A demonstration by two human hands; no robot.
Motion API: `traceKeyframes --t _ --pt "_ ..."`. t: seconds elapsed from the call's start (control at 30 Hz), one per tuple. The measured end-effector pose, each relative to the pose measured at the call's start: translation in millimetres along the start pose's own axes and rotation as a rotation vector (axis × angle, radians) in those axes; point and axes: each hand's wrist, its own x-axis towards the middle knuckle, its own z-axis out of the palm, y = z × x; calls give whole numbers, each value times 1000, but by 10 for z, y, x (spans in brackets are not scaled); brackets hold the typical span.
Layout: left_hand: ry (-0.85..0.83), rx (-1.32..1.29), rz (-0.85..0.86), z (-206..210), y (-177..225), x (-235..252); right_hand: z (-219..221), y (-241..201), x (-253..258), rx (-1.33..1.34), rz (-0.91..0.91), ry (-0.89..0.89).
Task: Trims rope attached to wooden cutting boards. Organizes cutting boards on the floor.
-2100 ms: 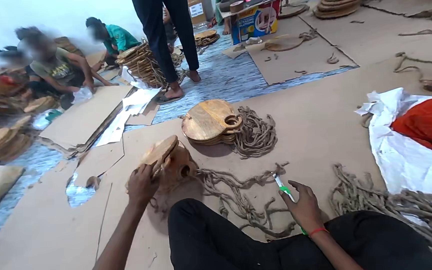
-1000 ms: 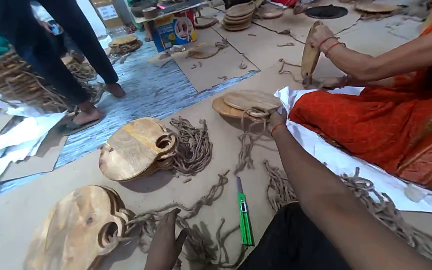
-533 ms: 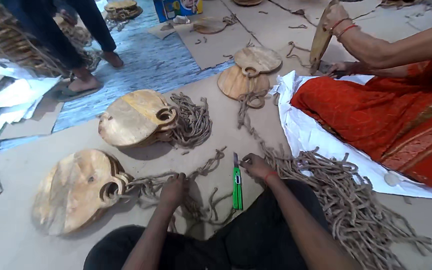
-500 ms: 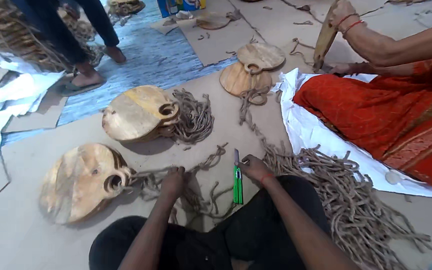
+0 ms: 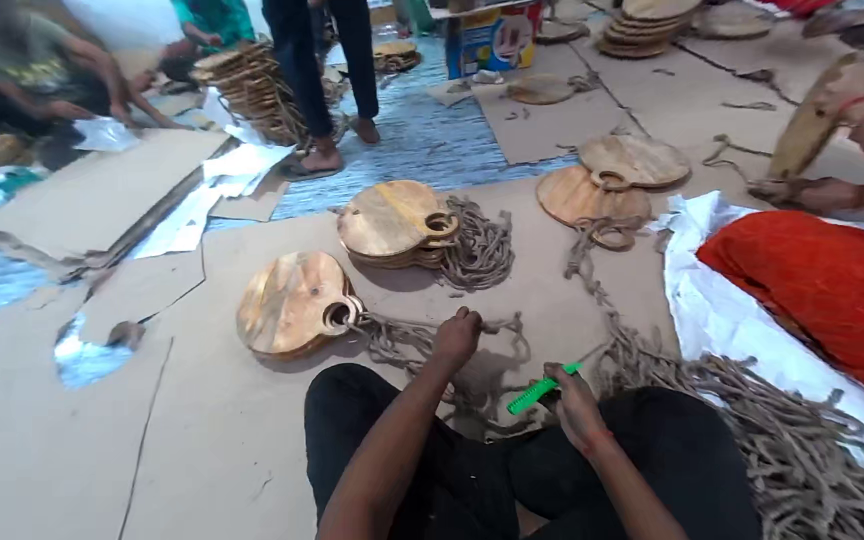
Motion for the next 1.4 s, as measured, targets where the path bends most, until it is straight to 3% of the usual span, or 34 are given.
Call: traceKeyframes --t 0.1,0.27,0.37,0.47,0.63,0.83,1.07,1.13,1.27,1.33,1.4 --pt "175 -74 53 -134 117 -102 5 15 -132 3 74 -55" --pt "-7 141 -218 -477 -23 -261 -38 81 79 94 158 84" --pt "-218 348 -228 -696 -191 -381 -1 45 35 100 156 82" --pt "-439 545 -119 -440 -483 -435 3 51 18 -16 164 60" --pt "-627 660 158 5 -357 -402 -14 108 72 -18 167 42" --pt "-579 735 35 -10 -398 -392 0 32 10 16 174 34" --pt "-687 614 163 123 -265 -492 49 -8 28 -4 160 22" --pt "-594 490 210 78 -127 -568 37 -22 28 39 164 46" --pt "-66 291 274 -165 151 -768 20 -80 -25 61 127 49" --pt "127 248 151 -229 216 -807 9 -120 -52 32 75 32" --pt "138 95 -94 -354 245 -790 22 -99 -71 -26 20 -14"
